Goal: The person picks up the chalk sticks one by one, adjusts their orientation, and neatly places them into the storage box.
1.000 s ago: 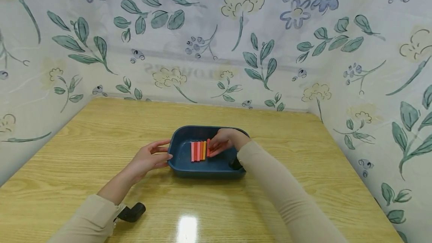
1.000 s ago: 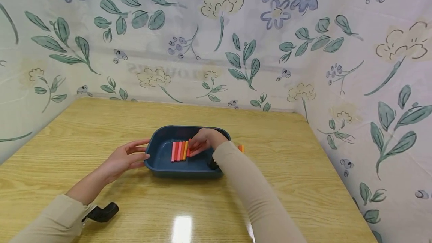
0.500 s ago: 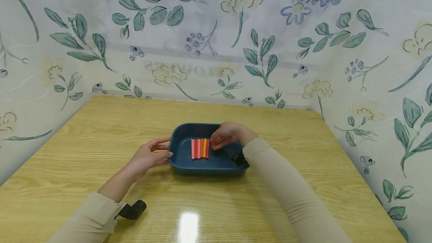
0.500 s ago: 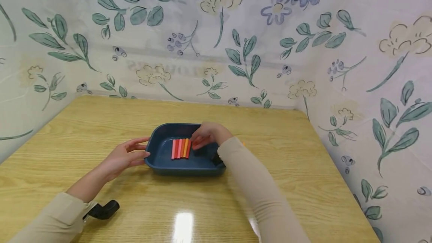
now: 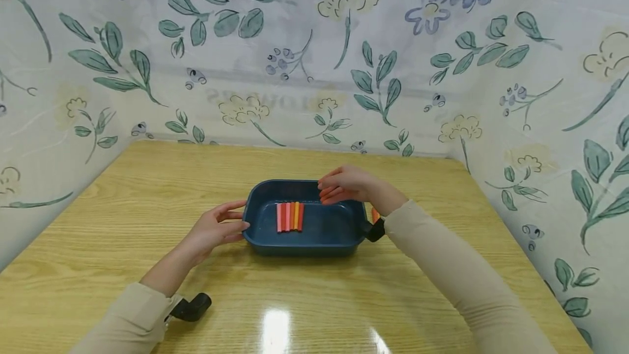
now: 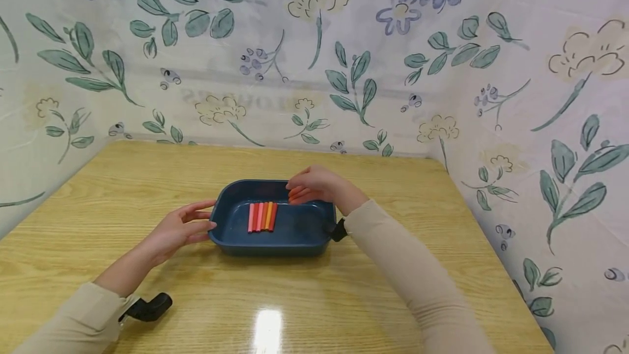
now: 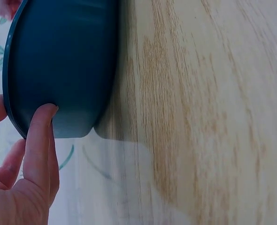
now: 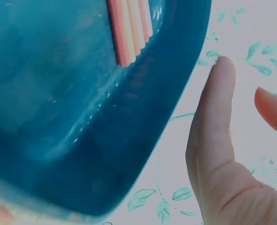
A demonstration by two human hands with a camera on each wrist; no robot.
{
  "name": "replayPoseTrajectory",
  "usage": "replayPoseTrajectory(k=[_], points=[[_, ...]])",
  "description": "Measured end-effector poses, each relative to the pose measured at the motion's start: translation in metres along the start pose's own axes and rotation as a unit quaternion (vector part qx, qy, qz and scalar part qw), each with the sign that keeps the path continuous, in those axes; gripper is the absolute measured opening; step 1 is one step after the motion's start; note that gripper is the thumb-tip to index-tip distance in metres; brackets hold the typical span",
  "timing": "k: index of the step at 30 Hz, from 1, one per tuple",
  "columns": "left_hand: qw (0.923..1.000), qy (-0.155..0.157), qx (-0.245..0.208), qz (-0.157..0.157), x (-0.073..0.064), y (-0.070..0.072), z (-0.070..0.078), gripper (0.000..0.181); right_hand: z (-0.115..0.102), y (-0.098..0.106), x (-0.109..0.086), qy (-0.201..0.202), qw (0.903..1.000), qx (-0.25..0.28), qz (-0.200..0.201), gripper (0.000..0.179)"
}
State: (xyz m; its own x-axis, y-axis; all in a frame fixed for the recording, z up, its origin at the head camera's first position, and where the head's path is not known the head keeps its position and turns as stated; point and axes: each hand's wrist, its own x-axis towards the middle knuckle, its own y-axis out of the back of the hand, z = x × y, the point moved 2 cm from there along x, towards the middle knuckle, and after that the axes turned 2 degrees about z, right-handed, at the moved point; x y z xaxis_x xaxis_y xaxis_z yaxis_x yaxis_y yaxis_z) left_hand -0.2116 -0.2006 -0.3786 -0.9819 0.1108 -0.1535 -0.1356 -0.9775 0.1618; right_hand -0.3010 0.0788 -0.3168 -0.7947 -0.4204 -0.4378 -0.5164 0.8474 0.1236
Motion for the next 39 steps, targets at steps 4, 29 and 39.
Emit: replayPoseTrajectory(k=[4, 29, 39], points=[[1.0000, 0.000, 0.000, 0.000, -0.001, 0.003, 0.000, 0.064, 0.004, 0.007, -0.012, 0.024, 0.9996, -0.004, 0.015, 0.042], [0.9999, 0.003, -0.012, 0.002, 0.001, 0.002, 0.000, 0.063, 0.087, 0.053, -0.052, 0.072, 0.9773, 0.094, 0.176, 0.040], [0.9999, 0.005, -0.010, 0.004, -0.001, 0.000, -0.001, 0.062, 0.108, 0.063, -0.048, 0.037, 0.9700, 0.050, 0.235, 0.041]])
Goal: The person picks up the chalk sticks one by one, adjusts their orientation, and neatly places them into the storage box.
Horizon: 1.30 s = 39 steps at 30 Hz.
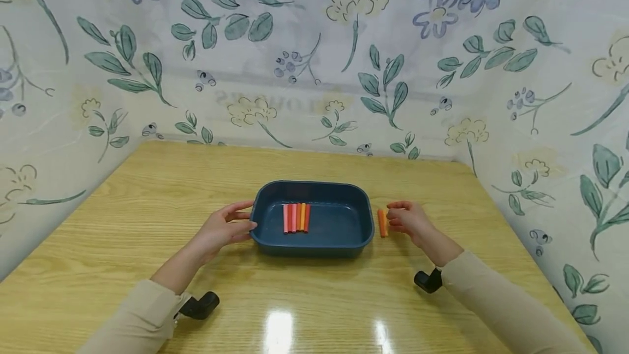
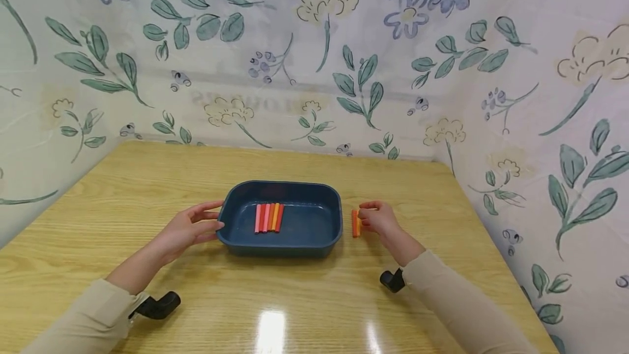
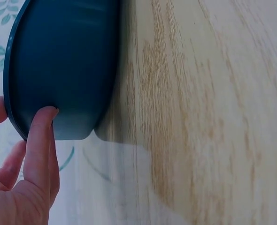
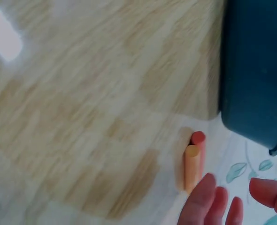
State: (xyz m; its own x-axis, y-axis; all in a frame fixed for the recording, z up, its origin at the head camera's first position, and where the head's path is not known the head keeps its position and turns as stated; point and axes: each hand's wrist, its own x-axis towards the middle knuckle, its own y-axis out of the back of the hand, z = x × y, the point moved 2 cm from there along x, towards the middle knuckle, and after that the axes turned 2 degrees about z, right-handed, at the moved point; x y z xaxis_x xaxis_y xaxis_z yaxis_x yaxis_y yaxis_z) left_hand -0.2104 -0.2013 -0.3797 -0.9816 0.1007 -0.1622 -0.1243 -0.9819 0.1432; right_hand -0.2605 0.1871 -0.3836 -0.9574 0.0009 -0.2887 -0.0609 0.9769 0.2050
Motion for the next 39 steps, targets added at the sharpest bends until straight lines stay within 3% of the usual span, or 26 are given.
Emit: replayPoseTrajectory(k=[4, 9, 24, 31, 39], points=[[1.0000, -0.001, -0.002, -0.006, 0.000, -0.002, 0.001, 0.062, 0.006, 0.003, 0.004, -0.020, 0.9994, -0.013, 0.024, 0.042], [0.9999, -0.007, -0.002, -0.007, 0.000, -0.003, 0.002, 0.062, 0.009, 0.006, 0.009, -0.027, 0.9991, -0.019, 0.026, 0.046], [1.0000, 0.001, -0.005, 0.000, -0.001, -0.002, -0.002, 0.062, 0.010, 0.005, 0.022, -0.062, 0.9927, -0.072, -0.074, 0.070], [1.0000, -0.007, -0.004, -0.005, -0.002, -0.002, -0.001, 0.063, 0.010, 0.005, 0.023, -0.056, 0.9896, -0.100, -0.086, 0.066], [0.9998, -0.013, -0.007, -0.012, -0.001, -0.001, 0.000, 0.064, 0.008, 0.001, 0.025, -0.048, 0.9901, -0.110, -0.073, 0.066]])
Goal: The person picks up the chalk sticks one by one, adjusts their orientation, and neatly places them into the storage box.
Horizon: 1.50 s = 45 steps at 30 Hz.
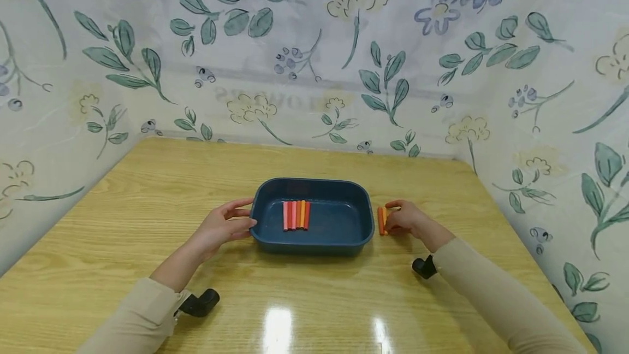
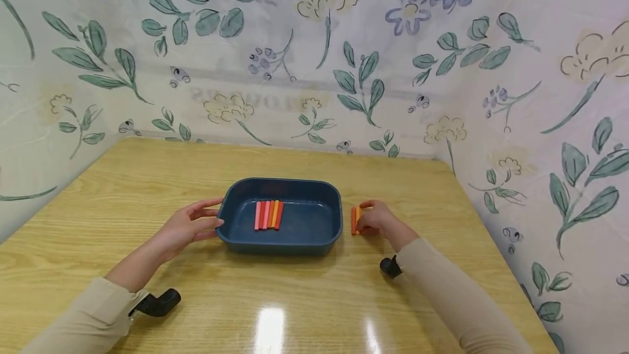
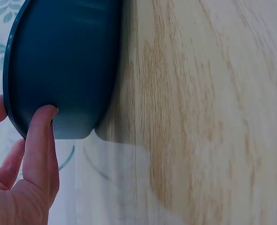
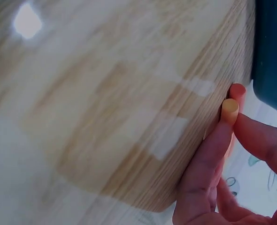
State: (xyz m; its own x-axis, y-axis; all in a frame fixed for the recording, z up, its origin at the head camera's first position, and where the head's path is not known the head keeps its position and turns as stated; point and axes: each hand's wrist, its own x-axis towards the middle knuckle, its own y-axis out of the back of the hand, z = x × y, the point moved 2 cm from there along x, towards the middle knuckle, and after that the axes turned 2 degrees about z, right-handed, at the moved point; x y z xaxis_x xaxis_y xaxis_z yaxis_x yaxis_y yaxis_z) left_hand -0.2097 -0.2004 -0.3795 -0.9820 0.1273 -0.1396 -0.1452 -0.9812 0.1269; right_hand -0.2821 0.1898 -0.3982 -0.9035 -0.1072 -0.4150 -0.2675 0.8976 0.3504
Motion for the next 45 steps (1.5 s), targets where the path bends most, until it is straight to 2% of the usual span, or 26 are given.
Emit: replayPoseTrajectory(k=[7, 11, 15, 21, 28, 35, 45], points=[[0.9999, 0.012, 0.003, 0.010, -0.001, 0.000, -0.001, 0.063, 0.001, 0.000, -0.003, 0.013, 0.9998, 0.004, 0.014, 0.065], [1.0000, 0.003, -0.002, 0.006, 0.000, 0.001, 0.000, 0.063, 0.003, -0.002, -0.005, 0.026, 0.9990, -0.001, 0.035, 0.067], [0.9999, -0.007, -0.008, -0.001, 0.000, 0.000, 0.000, 0.064, 0.003, -0.001, -0.006, 0.021, 0.9980, 0.025, 0.054, 0.066], [1.0000, -0.004, -0.007, -0.001, 0.001, 0.001, -0.003, 0.065, 0.000, 0.000, -0.006, 0.005, 0.9947, 0.076, 0.069, 0.060], [1.0000, 0.003, -0.005, 0.002, 0.001, 0.001, 0.000, 0.063, -0.019, 0.005, -0.012, 0.015, 0.9885, 0.142, 0.050, 0.062], [1.0000, -0.003, -0.004, -0.005, 0.001, -0.002, 0.002, 0.063, -0.035, 0.006, -0.018, 0.033, 0.9840, 0.174, 0.023, 0.065], [1.0000, 0.006, 0.005, 0.004, 0.004, 0.001, -0.001, 0.063, -0.064, 0.000, -0.019, 0.042, 0.9846, 0.169, 0.004, 0.070]])
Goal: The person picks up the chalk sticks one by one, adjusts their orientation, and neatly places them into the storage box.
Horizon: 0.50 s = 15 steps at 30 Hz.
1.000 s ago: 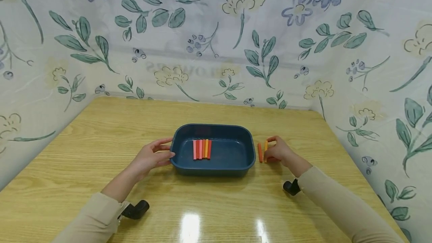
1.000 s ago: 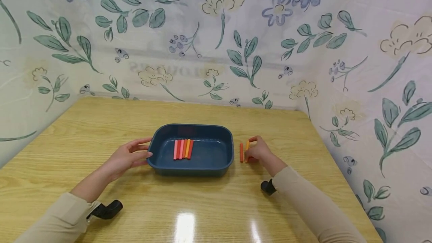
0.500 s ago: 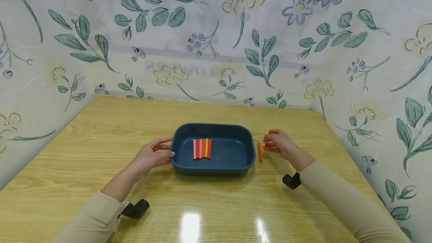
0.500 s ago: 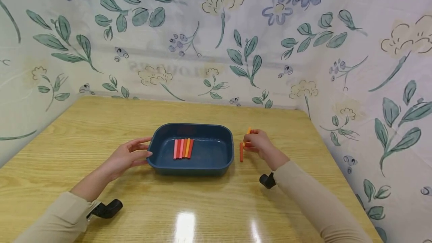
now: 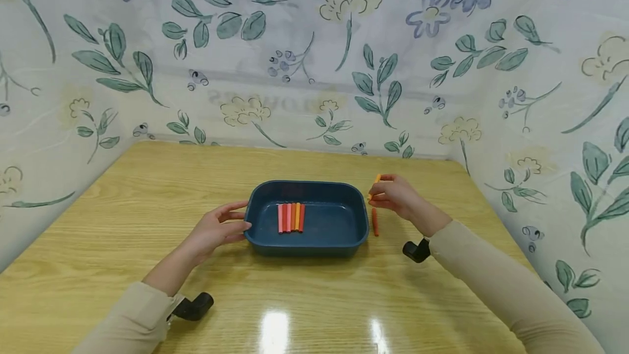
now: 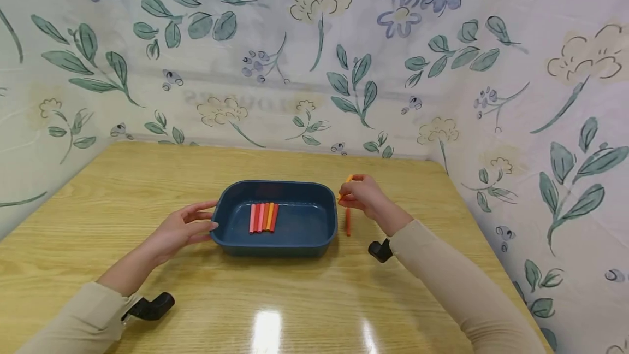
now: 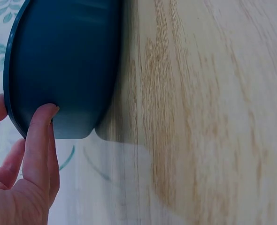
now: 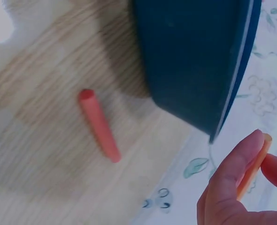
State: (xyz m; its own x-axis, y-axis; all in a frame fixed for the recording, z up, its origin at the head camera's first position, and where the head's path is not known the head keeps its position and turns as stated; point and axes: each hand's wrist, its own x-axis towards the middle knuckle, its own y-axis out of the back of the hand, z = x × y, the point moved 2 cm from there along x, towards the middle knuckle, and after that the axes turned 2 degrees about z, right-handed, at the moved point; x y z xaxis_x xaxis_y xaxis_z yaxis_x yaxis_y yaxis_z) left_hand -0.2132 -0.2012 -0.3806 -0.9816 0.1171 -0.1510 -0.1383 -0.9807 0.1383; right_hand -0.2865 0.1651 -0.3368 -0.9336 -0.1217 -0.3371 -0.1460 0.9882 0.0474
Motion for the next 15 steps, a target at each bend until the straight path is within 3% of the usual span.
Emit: replayPoseTrajectory(k=[10, 15], points=[[1.0000, -0.006, -0.001, -0.004, 0.001, 0.002, 0.001, 0.064, -0.014, -0.035, 0.004, -0.015, 0.9994, -0.013, -0.028, 0.067], [1.0000, -0.003, -0.002, -0.005, -0.001, 0.001, 0.001, 0.064, -0.016, -0.055, 0.007, -0.016, 0.9968, -0.038, -0.068, 0.063]])
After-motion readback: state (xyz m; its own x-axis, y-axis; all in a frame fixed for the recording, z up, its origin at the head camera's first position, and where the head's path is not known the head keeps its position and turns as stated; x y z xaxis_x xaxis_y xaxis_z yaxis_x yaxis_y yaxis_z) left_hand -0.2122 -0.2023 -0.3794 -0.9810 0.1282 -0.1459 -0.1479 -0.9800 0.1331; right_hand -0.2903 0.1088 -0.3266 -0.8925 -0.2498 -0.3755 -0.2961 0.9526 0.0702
